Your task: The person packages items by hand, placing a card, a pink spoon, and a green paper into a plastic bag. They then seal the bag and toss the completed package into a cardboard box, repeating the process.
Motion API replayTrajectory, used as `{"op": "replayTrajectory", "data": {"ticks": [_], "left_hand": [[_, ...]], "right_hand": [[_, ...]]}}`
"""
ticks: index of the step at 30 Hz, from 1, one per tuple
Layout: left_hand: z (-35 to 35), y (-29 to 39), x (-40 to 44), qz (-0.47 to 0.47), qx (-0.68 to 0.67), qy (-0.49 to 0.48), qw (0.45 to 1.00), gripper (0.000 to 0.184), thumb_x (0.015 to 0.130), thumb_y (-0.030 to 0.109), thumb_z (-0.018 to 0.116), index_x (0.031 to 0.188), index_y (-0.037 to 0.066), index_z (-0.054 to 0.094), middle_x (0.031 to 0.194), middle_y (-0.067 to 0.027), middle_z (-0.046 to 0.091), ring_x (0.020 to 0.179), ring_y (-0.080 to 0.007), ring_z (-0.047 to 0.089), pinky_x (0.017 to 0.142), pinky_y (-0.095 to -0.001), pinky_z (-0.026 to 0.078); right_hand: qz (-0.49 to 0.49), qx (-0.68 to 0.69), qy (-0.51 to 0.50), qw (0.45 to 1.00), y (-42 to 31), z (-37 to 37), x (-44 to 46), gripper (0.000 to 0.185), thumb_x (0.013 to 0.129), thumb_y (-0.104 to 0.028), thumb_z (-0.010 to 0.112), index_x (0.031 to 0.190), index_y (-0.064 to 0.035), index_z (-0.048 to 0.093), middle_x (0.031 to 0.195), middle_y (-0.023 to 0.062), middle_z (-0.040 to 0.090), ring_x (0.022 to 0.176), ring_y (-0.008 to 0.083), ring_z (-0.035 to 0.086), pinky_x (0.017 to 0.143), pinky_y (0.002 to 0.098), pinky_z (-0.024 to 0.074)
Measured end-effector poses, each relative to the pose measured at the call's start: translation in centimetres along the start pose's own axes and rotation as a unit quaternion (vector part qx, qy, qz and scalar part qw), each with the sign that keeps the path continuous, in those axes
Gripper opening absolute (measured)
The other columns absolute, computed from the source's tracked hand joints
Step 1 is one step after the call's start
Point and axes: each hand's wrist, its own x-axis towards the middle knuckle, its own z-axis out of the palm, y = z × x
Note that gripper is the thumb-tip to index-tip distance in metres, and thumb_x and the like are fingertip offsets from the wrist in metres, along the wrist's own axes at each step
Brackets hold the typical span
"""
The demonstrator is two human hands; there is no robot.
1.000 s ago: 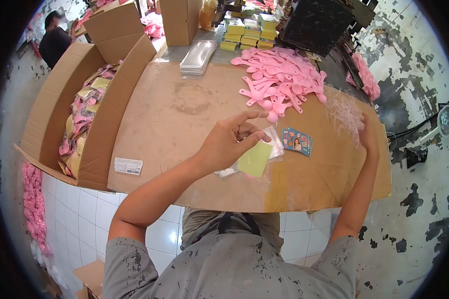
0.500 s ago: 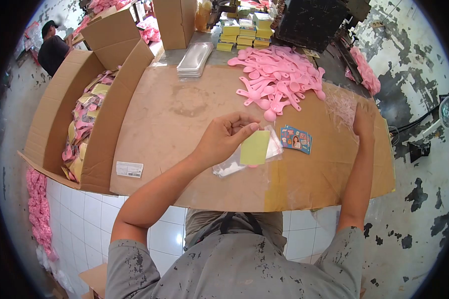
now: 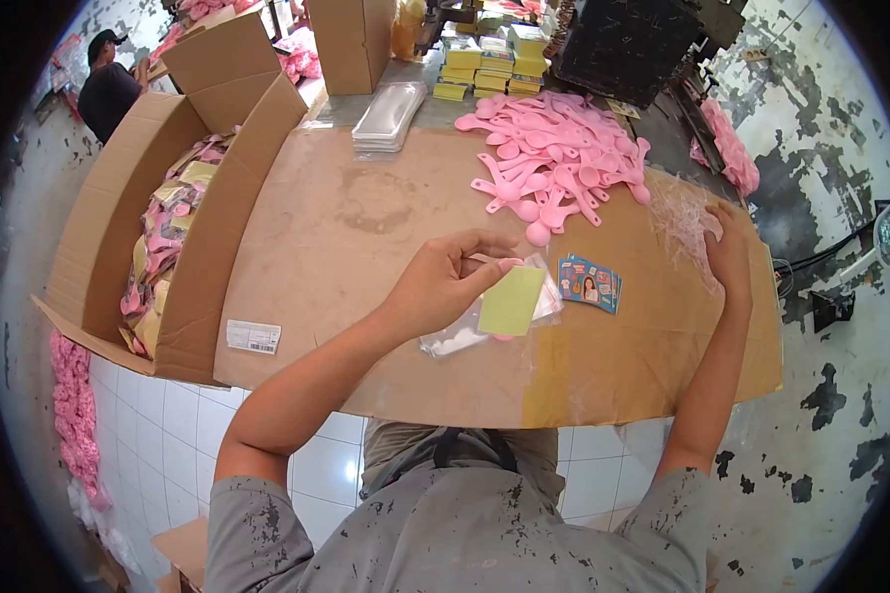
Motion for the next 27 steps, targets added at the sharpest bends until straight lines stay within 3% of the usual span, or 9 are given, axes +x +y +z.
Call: {"op": "replayTrajectory", "data": {"ticks": [3, 4, 7, 9, 15, 18, 21, 27], "left_hand": [[0.0, -0.5, 0.1, -0.008, 0.017, 0.012, 1.0, 0.031, 0.104, 0.013, 0.065, 0.129, -0.006, 0.065, 0.115, -0.0142, 0.075, 0.104, -0.0149, 0.073, 0.088, -0.028, 0.059], [0.0, -0.6, 0.1, -0.004, 0.015, 0.017, 1.0, 0.029, 0.105, 0.013, 0.064, 0.128, -0.005, 0.066, 0.114, -0.0139, 0.076, 0.103, -0.0145, 0.073, 0.088, -0.0282, 0.059], [-0.1, -0.9, 0.2, -0.004, 0.004, 0.025, 1.0, 0.028, 0.105, 0.013, 0.063, 0.127, -0.005, 0.067, 0.112, -0.0134, 0.076, 0.101, -0.0142, 0.073, 0.088, -0.0284, 0.059], [-0.2, -1.0, 0.2, -0.004, -0.005, 0.029, 1.0, 0.028, 0.106, 0.013, 0.063, 0.127, -0.005, 0.067, 0.112, -0.0131, 0.076, 0.1, -0.0143, 0.073, 0.088, -0.0285, 0.059], [-0.4, -1.0, 0.4, 0.009, -0.012, 0.033, 0.999, 0.03, 0.106, 0.014, 0.063, 0.128, -0.006, 0.067, 0.113, -0.0122, 0.076, 0.099, -0.0144, 0.072, 0.088, -0.0287, 0.059], [-0.4, -0.9, 0.4, 0.024, 0.002, 0.03, 0.999, 0.029, 0.106, 0.013, 0.063, 0.127, -0.006, 0.068, 0.114, -0.0116, 0.075, 0.101, -0.0136, 0.071, 0.088, -0.0284, 0.059], [-0.5, -1.6, 0.6, 0.048, 0.044, 0.036, 0.997, 0.027, 0.106, 0.011, 0.063, 0.126, -0.005, 0.069, 0.115, -0.0108, 0.075, 0.103, -0.0132, 0.071, 0.089, -0.0279, 0.058], [-0.5, -1.6, 0.4, 0.093, 0.062, 0.024, 0.993, 0.024, 0.104, 0.004, 0.062, 0.125, -0.003, 0.071, 0.117, -0.0102, 0.076, 0.105, -0.0132, 0.07, 0.092, -0.0275, 0.056]], "right_hand": [[0.03, 0.265, -0.041, 0.963, -6.6, -3.0, 0.7, 0.031, 0.091, -0.01, 0.071, 0.121, -0.0031, 0.07, 0.11, 0.012, 0.074, 0.107, 0.0267, 0.069, 0.094, 0.0369, 0.0522], [0.023, 0.333, -0.114, 0.936, -9.8, -4.2, 0.8, 0.03, 0.094, -0.012, 0.07, 0.123, -0.0051, 0.07, 0.109, 0.0083, 0.074, 0.103, 0.0211, 0.068, 0.092, 0.0343, 0.0507], [-0.035, 0.526, -0.296, 0.797, -18.1, -6.7, -0.2, 0.03, 0.098, -0.018, 0.069, 0.126, -0.0066, 0.069, 0.106, 0.0022, 0.072, 0.098, 0.0111, 0.064, 0.089, 0.0293, 0.0488], [-0.094, 0.589, -0.26, 0.759, -21.9, -6.3, -1.3, 0.032, 0.094, -0.018, 0.075, 0.123, -0.0039, 0.07, 0.105, 0.0038, 0.073, 0.095, 0.0105, 0.066, 0.08, 0.0281, 0.0515], [0.043, 0.736, -0.307, 0.603, -24.8, -3.6, -2.1, 0.021, 0.097, -0.006, 0.072, 0.117, -0.0003, 0.07, 0.103, 0.0024, 0.072, 0.092, 0.0086, 0.066, 0.077, 0.0239, 0.0512], [0.081, 0.763, -0.289, 0.572, -24.8, -3.5, -2.2, 0.016, 0.097, -0.002, 0.071, 0.113, 0.0005, 0.07, 0.101, 0.0018, 0.072, 0.089, 0.0072, 0.065, 0.077, 0.0231, 0.0515], [0.095, 0.752, -0.278, 0.59, -24.1, -2.3, -2.5, 0.015, 0.097, -0.002, 0.071, 0.111, 0.0008, 0.071, 0.099, 0.0022, 0.072, 0.09, 0.0074, 0.066, 0.08, 0.0242, 0.0529], [0.09, 0.78, -0.253, 0.565, -23.6, -1.7, -3.1, 0.015, 0.096, 0.0, 0.07, 0.11, 0.001, 0.074, 0.1, 0.0019, 0.072, 0.088, 0.0074, 0.066, 0.081, 0.0242, 0.0535]]}}
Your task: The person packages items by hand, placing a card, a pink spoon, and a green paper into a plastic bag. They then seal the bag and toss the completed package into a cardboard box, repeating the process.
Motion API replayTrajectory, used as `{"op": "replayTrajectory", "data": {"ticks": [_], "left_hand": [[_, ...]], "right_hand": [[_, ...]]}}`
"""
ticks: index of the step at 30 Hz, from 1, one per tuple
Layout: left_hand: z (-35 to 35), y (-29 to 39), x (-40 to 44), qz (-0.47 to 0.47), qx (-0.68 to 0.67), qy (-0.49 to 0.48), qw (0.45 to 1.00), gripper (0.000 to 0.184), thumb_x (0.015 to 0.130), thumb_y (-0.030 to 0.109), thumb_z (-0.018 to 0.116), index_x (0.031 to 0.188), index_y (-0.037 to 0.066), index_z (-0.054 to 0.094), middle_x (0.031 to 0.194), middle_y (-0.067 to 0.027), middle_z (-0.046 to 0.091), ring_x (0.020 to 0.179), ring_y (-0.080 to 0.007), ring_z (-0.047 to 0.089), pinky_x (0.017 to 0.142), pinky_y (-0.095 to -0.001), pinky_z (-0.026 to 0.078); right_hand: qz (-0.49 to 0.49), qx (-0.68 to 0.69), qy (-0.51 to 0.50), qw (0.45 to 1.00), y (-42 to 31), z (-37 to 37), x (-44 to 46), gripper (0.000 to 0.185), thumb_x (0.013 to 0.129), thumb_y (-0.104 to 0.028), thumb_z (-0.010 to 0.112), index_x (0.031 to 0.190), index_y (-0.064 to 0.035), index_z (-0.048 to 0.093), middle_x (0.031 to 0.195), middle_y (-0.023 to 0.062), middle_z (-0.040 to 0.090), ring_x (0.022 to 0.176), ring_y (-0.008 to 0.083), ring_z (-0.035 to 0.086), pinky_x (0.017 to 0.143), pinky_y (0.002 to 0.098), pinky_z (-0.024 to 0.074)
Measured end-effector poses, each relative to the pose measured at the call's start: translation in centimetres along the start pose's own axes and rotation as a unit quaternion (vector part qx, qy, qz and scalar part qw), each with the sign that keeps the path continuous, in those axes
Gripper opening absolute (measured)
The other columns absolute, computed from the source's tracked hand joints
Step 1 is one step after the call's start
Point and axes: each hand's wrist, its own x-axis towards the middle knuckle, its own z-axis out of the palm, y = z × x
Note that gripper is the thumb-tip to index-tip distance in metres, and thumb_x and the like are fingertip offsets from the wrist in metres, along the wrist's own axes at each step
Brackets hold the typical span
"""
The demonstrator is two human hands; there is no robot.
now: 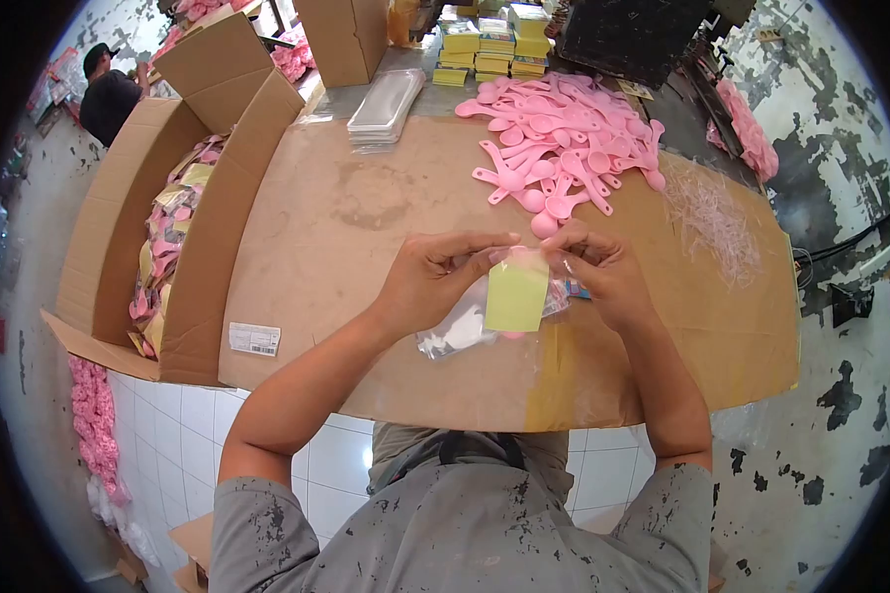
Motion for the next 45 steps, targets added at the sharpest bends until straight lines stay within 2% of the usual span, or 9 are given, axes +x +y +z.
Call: {"op": "replayTrajectory", "data": {"ticks": [14, 18, 27, 32, 35, 38, 40, 42, 45], "left_hand": [[-0.5, -0.6, 0.2, -0.042, -0.063, -0.039, 0.996, 0.025, 0.101, 0.0, 0.063, 0.124, -0.005, 0.071, 0.118, -0.014, 0.075, 0.107, -0.0163, 0.07, 0.093, -0.0317, 0.058], [0.1, -1.0, 0.2, -0.072, -0.042, -0.031, 0.996, 0.027, 0.103, 0.007, 0.065, 0.127, -0.003, 0.07, 0.111, -0.0088, 0.076, 0.095, -0.0113, 0.072, 0.084, -0.025, 0.058], [-0.3, -0.4, 0.4, -0.077, -0.057, -0.006, 0.995, 0.03, 0.102, 0.008, 0.067, 0.13, -0.005, 0.067, 0.117, -0.0111, 0.074, 0.102, -0.0125, 0.071, 0.088, -0.0266, 0.058], [1.0, 0.6, 0.7, -0.019, -0.133, 0.062, 0.989, 0.03, 0.102, 0.009, 0.067, 0.129, -0.005, 0.066, 0.112, -0.0088, 0.073, 0.101, -0.0127, 0.071, 0.086, -0.0277, 0.059], [-0.6, 0.2, 0.3, -0.098, -0.025, -0.069, 0.992, 0.03, 0.1, 0.01, 0.069, 0.127, -0.003, 0.065, 0.11, -0.0081, 0.072, 0.096, -0.0125, 0.071, 0.08, -0.028, 0.06], [-2.7, 2.1, 0.8, -0.118, -0.007, -0.076, 0.99, 0.029, 0.101, 0.013, 0.069, 0.126, -0.001, 0.064, 0.111, -0.0088, 0.072, 0.091, -0.0136, 0.071, 0.075, -0.0289, 0.06], [-4.9, 2.7, 0.9, -0.002, -0.029, 0.125, 0.992, 0.026, 0.102, 0.016, 0.067, 0.123, 0.0, 0.065, 0.109, -0.0091, 0.072, 0.089, -0.0159, 0.072, 0.075, -0.0308, 0.061], [-7.3, 3.0, 1.3, 0.188, -0.178, 0.331, 0.908, 0.043, 0.11, 0.034, 0.049, 0.136, 0.0, 0.054, 0.131, -0.0121, 0.065, 0.116, -0.0214, 0.065, 0.093, -0.0376, 0.057], [-6.9, 4.3, 2.2, 0.198, -0.254, 0.335, 0.886, 0.052, 0.111, 0.038, 0.042, 0.148, 0.002, 0.044, 0.138, -0.0125, 0.061, 0.125, -0.0232, 0.06, 0.098, -0.0397, 0.054]], "right_hand": [[-0.033, -0.095, -0.038, 0.994, 0.3, -1.5, -0.1, 0.014, 0.094, -0.003, 0.072, 0.106, 0.0024, 0.077, 0.105, 0.004, 0.068, 0.088, 0.0088, 0.064, 0.077, 0.0248, 0.0529], [-0.023, -0.087, -0.026, 0.996, 0.6, -1.1, -0.1, 0.013, 0.094, -0.005, 0.074, 0.104, 0.0033, 0.077, 0.104, 0.0035, 0.068, 0.089, 0.0094, 0.064, 0.077, 0.0255, 0.052], [-0.024, -0.154, -0.089, 0.984, -0.5, 0.1, -0.6, 0.045, 0.094, -0.002, 0.073, 0.136, -0.0016, 0.058, 0.099, -0.0003, 0.065, 0.087, 0.0081, 0.061, 0.075, 0.0251, 0.0502], [-0.018, -0.154, -0.082, 0.984, 0.4, -0.6, -0.2, 0.04, 0.093, -0.002, 0.074, 0.131, 0.0003, 0.061, 0.101, 0.0004, 0.067, 0.088, 0.0073, 0.061, 0.075, 0.0243, 0.0492], [-0.036, -0.082, -0.067, 0.994, -0.7, -0.2, -0.3, 0.035, 0.094, -0.005, 0.073, 0.128, -0.0003, 0.064, 0.103, 0.0013, 0.069, 0.091, 0.0078, 0.062, 0.078, 0.0251, 0.0494], [-0.049, -0.107, -0.024, 0.993, -1.4, -1.6, -0.1, 0.029, 0.096, -0.009, 0.072, 0.124, -0.0022, 0.067, 0.104, 0.0013, 0.07, 0.095, 0.0095, 0.064, 0.082, 0.0277, 0.0502], [-0.054, -0.222, 0.015, 0.973, -2.1, -4.0, -0.2, 0.028, 0.096, -0.012, 0.072, 0.122, -0.0033, 0.069, 0.105, 0.0022, 0.071, 0.097, 0.0115, 0.065, 0.083, 0.0295, 0.0509], [-0.058, -0.377, 0.051, 0.923, -2.8, -6.5, -0.6, 0.028, 0.095, -0.015, 0.073, 0.121, -0.0039, 0.071, 0.105, 0.0041, 0.072, 0.098, 0.0141, 0.067, 0.084, 0.0311, 0.0514], [-0.007, -0.479, 0.044, 0.877, -3.7, -8.1, -1.4, 0.031, 0.09, -0.012, 0.076, 0.119, -0.0022, 0.071, 0.106, 0.0083, 0.071, 0.099, 0.0196, 0.068, 0.084, 0.0327, 0.0527]]}}
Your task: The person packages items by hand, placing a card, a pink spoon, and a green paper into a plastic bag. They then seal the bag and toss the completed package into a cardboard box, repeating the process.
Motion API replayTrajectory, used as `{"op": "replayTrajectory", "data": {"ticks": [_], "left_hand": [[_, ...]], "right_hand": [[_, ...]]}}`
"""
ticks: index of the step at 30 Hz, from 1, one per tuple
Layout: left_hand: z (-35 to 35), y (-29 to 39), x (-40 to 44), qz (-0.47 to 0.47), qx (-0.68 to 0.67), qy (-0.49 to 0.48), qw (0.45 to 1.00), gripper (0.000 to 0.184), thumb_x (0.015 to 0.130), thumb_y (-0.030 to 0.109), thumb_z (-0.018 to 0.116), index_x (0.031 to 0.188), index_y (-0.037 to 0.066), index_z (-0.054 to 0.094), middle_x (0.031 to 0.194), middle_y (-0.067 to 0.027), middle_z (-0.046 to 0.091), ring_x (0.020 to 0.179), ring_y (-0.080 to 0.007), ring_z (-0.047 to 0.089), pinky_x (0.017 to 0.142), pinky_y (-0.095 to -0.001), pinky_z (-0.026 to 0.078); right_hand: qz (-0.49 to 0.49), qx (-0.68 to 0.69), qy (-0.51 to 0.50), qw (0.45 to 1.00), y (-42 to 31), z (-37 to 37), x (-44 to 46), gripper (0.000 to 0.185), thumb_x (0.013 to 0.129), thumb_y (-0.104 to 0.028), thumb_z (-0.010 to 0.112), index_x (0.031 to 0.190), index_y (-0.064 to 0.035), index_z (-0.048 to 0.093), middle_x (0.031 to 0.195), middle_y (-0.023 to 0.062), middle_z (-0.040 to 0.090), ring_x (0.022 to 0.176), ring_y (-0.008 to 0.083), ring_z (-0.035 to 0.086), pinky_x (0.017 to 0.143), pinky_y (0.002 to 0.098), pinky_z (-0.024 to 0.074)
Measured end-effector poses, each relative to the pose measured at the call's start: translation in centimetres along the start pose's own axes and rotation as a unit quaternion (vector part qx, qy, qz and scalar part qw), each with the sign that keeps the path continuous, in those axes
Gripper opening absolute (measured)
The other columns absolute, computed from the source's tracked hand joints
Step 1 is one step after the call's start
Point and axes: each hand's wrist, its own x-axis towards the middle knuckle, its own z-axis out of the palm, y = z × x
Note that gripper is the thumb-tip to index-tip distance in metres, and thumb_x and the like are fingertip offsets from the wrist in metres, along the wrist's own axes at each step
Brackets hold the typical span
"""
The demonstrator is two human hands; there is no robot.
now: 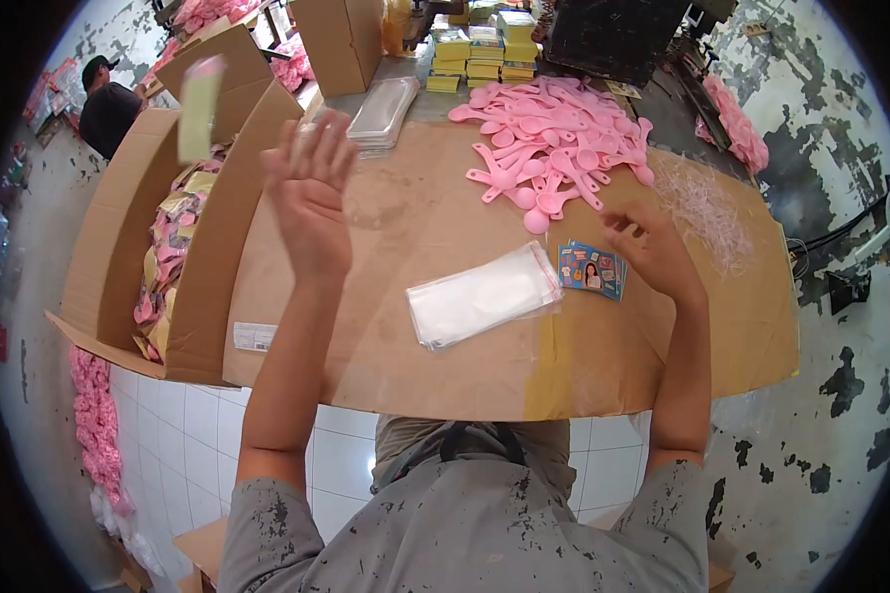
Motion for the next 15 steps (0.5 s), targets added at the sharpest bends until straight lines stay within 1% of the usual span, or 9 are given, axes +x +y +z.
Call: {"op": "replayTrajectory", "data": {"ticks": [1, 2, 4, 5, 6, 8, 11, 14, 15], "left_hand": [[-0.9, -1.7, -0.5, -0.019, 0.048, -0.039, 0.998, 0.05, 0.11, 0.034, 0.05, 0.148, 0.002, 0.047, 0.13, -0.0122, 0.065, 0.116, -0.022, 0.064, 0.095, -0.0378, 0.054], [-1.5, -3.6, -1.4, -0.042, 0.183, -0.107, 0.976, 0.046, 0.106, 0.031, 0.057, 0.142, 0.003, 0.054, 0.124, -0.0111, 0.067, 0.109, -0.0214, 0.066, 0.094, -0.0373, 0.054], [-0.8, -5.3, -3.9, -0.072, 0.405, -0.247, 0.877, 0.04, 0.097, 0.028, 0.072, 0.129, 0.005, 0.067, 0.113, -0.0094, 0.069, 0.097, -0.021, 0.067, 0.09, -0.0358, 0.054], [-0.1, -5.7, -5.4, -0.079, 0.49, -0.318, 0.808, 0.039, 0.092, 0.029, 0.079, 0.122, 0.006, 0.072, 0.108, -0.0088, 0.069, 0.092, -0.0211, 0.066, 0.087, -0.0347, 0.054], [0.3, -6.4, -6.7, -0.06, 0.518, -0.339, 0.783, 0.035, 0.088, 0.031, 0.081, 0.112, 0.006, 0.076, 0.102, -0.0095, 0.066, 0.085, -0.023, 0.064, 0.079, -0.0361, 0.053], [0.1, -7.2, -7.5, 0.028, 0.571, -0.404, 0.714, 0.032, 0.085, 0.025, 0.084, 0.111, 0.007, 0.077, 0.101, -0.01, 0.067, 0.085, -0.0205, 0.064, 0.076, -0.0346, 0.053], [-0.4, -8.2, -7.4, 0.077, 0.573, -0.401, 0.711, 0.026, 0.085, 0.019, 0.083, 0.107, 0.006, 0.077, 0.097, -0.0104, 0.068, 0.079, -0.0208, 0.063, 0.071, -0.0348, 0.053], [0.7, -7.2, -7.3, -0.111, 0.531, -0.372, 0.754, 0.019, 0.085, 0.015, 0.079, 0.099, 0.003, 0.074, 0.091, -0.0105, 0.068, 0.075, -0.0235, 0.065, 0.07, -0.0385, 0.053], [0.7, -7.2, -7.4, -0.1, 0.522, -0.362, 0.766, 0.018, 0.086, 0.014, 0.079, 0.099, 0.002, 0.074, 0.089, -0.0103, 0.068, 0.074, -0.0232, 0.064, 0.07, -0.038, 0.053]], "right_hand": [[-0.007, -0.006, -0.035, 0.999, 0.3, -0.2, -0.2, 0.031, 0.089, -0.011, 0.077, 0.118, -0.0018, 0.071, 0.106, 0.0091, 0.07, 0.099, 0.0209, 0.068, 0.084, 0.0336, 0.0531], [-0.015, -0.013, -0.07, 0.997, 0.6, -0.3, -0.6, 0.032, 0.087, -0.01, 0.078, 0.117, -0.0014, 0.071, 0.106, 0.01, 0.07, 0.099, 0.0222, 0.068, 0.084, 0.0345, 0.0535], [-0.021, -0.02, -0.106, 0.994, 0.7, 0.1, -0.7, 0.032, 0.084, -0.008, 0.08, 0.113, -0.0007, 0.071, 0.106, 0.0109, 0.068, 0.098, 0.0237, 0.068, 0.085, 0.036, 0.0541], [-0.018, -0.021, -0.105, 0.994, 0.7, 0.4, -0.6, 0.031, 0.083, -0.007, 0.081, 0.111, -0.0004, 0.071, 0.106, 0.0109, 0.068, 0.097, 0.024, 0.068, 0.085, 0.0366, 0.0544], [-0.013, -0.022, -0.105, 0.994, 0.6, 0.6, -0.6, 0.03, 0.081, -0.006, 0.082, 0.109, -0.0001, 0.071, 0.105, 0.011, 0.067, 0.096, 0.0243, 0.068, 0.086, 0.0371, 0.0546], [0.013, -0.022, -0.09, 0.996, 0.1, 0.5, -0.5, 0.028, 0.081, -0.004, 0.082, 0.106, 0.0005, 0.071, 0.105, 0.0112, 0.068, 0.094, 0.0237, 0.067, 0.084, 0.0372, 0.0543], [0.049, 0.0, -0.09, 0.995, 0.5, 0.2, -0.3, 0.023, 0.081, -0.004, 0.081, 0.101, -0.0009, 0.069, 0.1, 0.0074, 0.066, 0.091, 0.0192, 0.064, 0.081, 0.0353, 0.0501], [0.025, 0.041, -0.099, 0.994, 1.0, -1.0, -0.5, 0.02, 0.084, -0.002, 0.077, 0.102, -0.0003, 0.069, 0.099, 0.0071, 0.068, 0.093, 0.0173, 0.064, 0.082, 0.0342, 0.0504], [0.008, 0.056, -0.102, 0.993, 1.0, -1.3, -0.6, 0.019, 0.085, -0.001, 0.075, 0.103, 0.0004, 0.069, 0.1, 0.008, 0.069, 0.094, 0.0174, 0.065, 0.083, 0.0341, 0.0516]]}}
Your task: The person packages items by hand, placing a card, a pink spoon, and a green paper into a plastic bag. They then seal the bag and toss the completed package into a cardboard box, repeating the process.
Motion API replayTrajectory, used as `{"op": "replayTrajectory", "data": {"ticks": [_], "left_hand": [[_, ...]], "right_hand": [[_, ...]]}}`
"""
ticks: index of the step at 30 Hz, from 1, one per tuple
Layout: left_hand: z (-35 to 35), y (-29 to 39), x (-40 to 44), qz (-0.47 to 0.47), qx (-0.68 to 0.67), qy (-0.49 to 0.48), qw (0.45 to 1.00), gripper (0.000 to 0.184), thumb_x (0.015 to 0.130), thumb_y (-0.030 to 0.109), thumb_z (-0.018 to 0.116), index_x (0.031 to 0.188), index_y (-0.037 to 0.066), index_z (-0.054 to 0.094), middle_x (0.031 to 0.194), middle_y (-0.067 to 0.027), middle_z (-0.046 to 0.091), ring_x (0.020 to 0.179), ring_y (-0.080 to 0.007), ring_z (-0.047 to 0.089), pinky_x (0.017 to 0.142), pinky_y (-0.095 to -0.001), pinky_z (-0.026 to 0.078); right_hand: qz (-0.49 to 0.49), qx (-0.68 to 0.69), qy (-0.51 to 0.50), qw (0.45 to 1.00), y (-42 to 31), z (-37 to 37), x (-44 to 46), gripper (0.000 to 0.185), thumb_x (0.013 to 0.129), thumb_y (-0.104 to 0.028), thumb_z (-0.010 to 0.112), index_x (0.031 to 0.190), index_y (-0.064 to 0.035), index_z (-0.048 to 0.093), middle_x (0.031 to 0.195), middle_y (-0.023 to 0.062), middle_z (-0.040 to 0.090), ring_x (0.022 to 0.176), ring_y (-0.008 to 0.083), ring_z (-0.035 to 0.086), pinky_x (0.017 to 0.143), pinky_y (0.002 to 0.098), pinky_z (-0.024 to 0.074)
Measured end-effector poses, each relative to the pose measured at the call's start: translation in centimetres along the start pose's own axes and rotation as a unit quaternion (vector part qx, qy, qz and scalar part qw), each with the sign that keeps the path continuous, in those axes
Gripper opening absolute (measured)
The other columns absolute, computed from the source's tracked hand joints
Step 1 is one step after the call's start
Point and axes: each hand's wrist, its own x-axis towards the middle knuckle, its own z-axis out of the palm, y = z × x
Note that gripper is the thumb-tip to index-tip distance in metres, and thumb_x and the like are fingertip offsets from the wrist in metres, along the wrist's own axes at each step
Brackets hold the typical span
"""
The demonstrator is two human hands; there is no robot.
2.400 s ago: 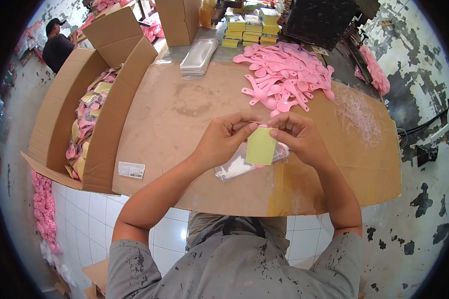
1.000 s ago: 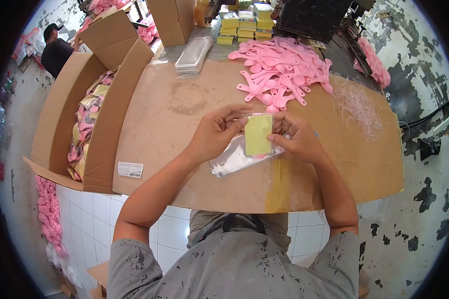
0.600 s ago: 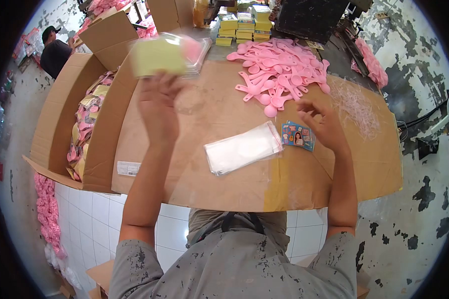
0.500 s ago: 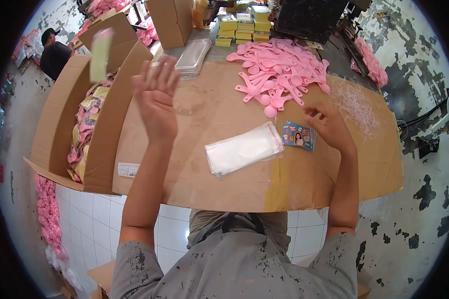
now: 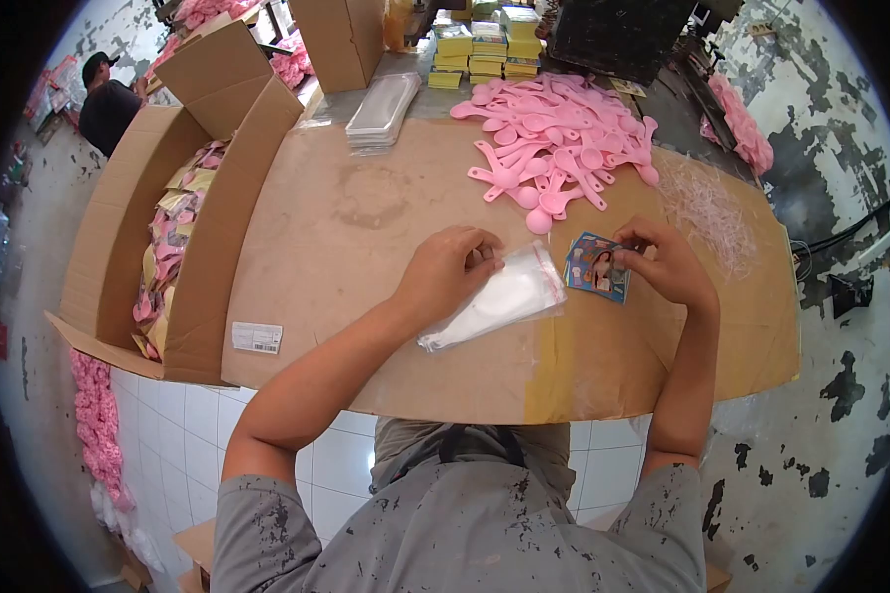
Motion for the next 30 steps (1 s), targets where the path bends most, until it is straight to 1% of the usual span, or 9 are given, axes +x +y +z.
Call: {"op": "replayTrajectory", "data": {"ticks": [3, 6, 8, 11, 14, 17, 21, 24, 30], "left_hand": [[0.2, 0.2, -0.2, 0.019, -0.009, 0.023, 1.0, 0.015, 0.087, 0.01, 0.077, 0.097, 0.001, 0.072, 0.086, -0.0103, 0.069, 0.07, -0.0226, 0.063, 0.069, -0.0367, 0.053], [-0.3, 0.7, -0.1, 0.014, 0.008, 0.0, 1.0, 0.013, 0.089, 0.009, 0.075, 0.098, 0.0, 0.07, 0.089, -0.0104, 0.07, 0.07, -0.0212, 0.063, 0.069, -0.0354, 0.052], [-0.4, 0.7, -0.2, -0.006, -0.013, -0.004, 1.0, 0.012, 0.091, 0.008, 0.073, 0.098, -0.001, 0.069, 0.092, -0.0096, 0.072, 0.07, -0.0188, 0.063, 0.068, -0.0345, 0.052], [-0.3, -0.1, -0.2, -0.044, -0.134, 0.017, 0.99, 0.011, 0.097, 0.007, 0.067, 0.102, -0.001, 0.065, 0.099, -0.0111, 0.075, 0.077, -0.0166, 0.068, 0.07, -0.032, 0.055], [0.4, -2.3, 0.5, -0.001, -0.39, 0.047, 0.92, 0.013, 0.1, 0.006, 0.062, 0.111, 0.0, 0.059, 0.105, -0.0153, 0.076, 0.084, -0.018, 0.072, 0.074, -0.0303, 0.058], [-2.5, 0.0, 0.4, -0.131, -0.502, -0.012, 0.855, 0.019, 0.102, 0.005, 0.061, 0.119, 0.001, 0.053, 0.107, -0.0194, 0.075, 0.09, -0.0227, 0.075, 0.079, -0.0304, 0.06], [-3.3, 0.5, 0.2, -0.089, -0.444, -0.035, 0.891, 0.033, 0.1, 0.007, 0.066, 0.128, 0.004, 0.05, 0.108, -0.0178, 0.076, 0.091, -0.0205, 0.075, 0.081, -0.0326, 0.061], [-2.8, 0.8, 0.0, -0.079, -0.427, -0.042, 0.9, 0.04, 0.099, 0.008, 0.071, 0.132, 0.003, 0.049, 0.107, -0.0175, 0.077, 0.089, -0.0201, 0.075, 0.08, -0.0322, 0.061], [-2.1, 0.9, -0.4, -0.067, -0.443, -0.059, 0.892, 0.05, 0.098, 0.007, 0.072, 0.14, 0.002, 0.045, 0.106, -0.018, 0.078, 0.093, -0.0204, 0.076, 0.078, -0.0312, 0.061]], "right_hand": [[-0.076, 0.132, 0.012, 0.988, 0.0, 1.1, 0.0, 0.015, 0.089, -0.003, 0.072, 0.104, -0.0005, 0.069, 0.098, 0.006, 0.068, 0.096, 0.0154, 0.065, 0.083, 0.0327, 0.0506], [-0.152, 0.204, -0.066, 0.965, -3.0, 4.2, 1.0, 0.015, 0.089, -0.004, 0.069, 0.104, -0.0011, 0.07, 0.097, 0.0065, 0.069, 0.096, 0.0164, 0.064, 0.084, 0.0324, 0.0506], [-0.175, 0.095, -0.074, 0.977, -3.3, 5.9, 1.5, 0.015, 0.089, -0.004, 0.068, 0.104, -0.0012, 0.07, 0.098, 0.0072, 0.069, 0.095, 0.0176, 0.065, 0.084, 0.0323, 0.051], [-0.153, 0.076, -0.084, 0.982, -3.5, 6.6, 1.5, 0.016, 0.087, -0.005, 0.067, 0.103, -0.0014, 0.07, 0.099, 0.0086, 0.071, 0.092, 0.0197, 0.066, 0.082, 0.0324, 0.0519], [-0.159, 0.091, -0.076, 0.98, -3.2, 6.6, 1.6, 0.017, 0.087, -0.005, 0.068, 0.104, -0.0012, 0.07, 0.099, 0.0081, 0.071, 0.09, 0.0187, 0.066, 0.079, 0.0327, 0.0523], [-0.117, 0.118, -0.053, 0.985, -3.1, 6.2, 1.4, 0.017, 0.089, -0.007, 0.07, 0.105, -0.0011, 0.071, 0.098, 0.0059, 0.071, 0.09, 0.0145, 0.065, 0.078, 0.0317, 0.052], [0.004, 0.14, 0.006, 0.99, -3.5, 5.9, 1.4, 0.017, 0.095, -0.008, 0.069, 0.111, -0.0014, 0.071, 0.107, 0.0036, 0.071, 0.095, 0.0094, 0.065, 0.085, 0.0288, 0.0533], [-0.065, 0.29, 0.11, 0.949, -3.4, 7.1, 2.1, 0.022, 0.097, -0.006, 0.069, 0.119, -0.0002, 0.069, 0.107, 0.0019, 0.07, 0.092, 0.009, 0.064, 0.082, 0.0275, 0.0526], [-0.093, 0.309, 0.205, 0.924, -3.8, 7.0, 2.4, 0.027, 0.1, -0.005, 0.068, 0.126, -0.0002, 0.065, 0.112, 0.0048, 0.07, 0.099, 0.0096, 0.066, 0.086, 0.0274, 0.0546]]}}
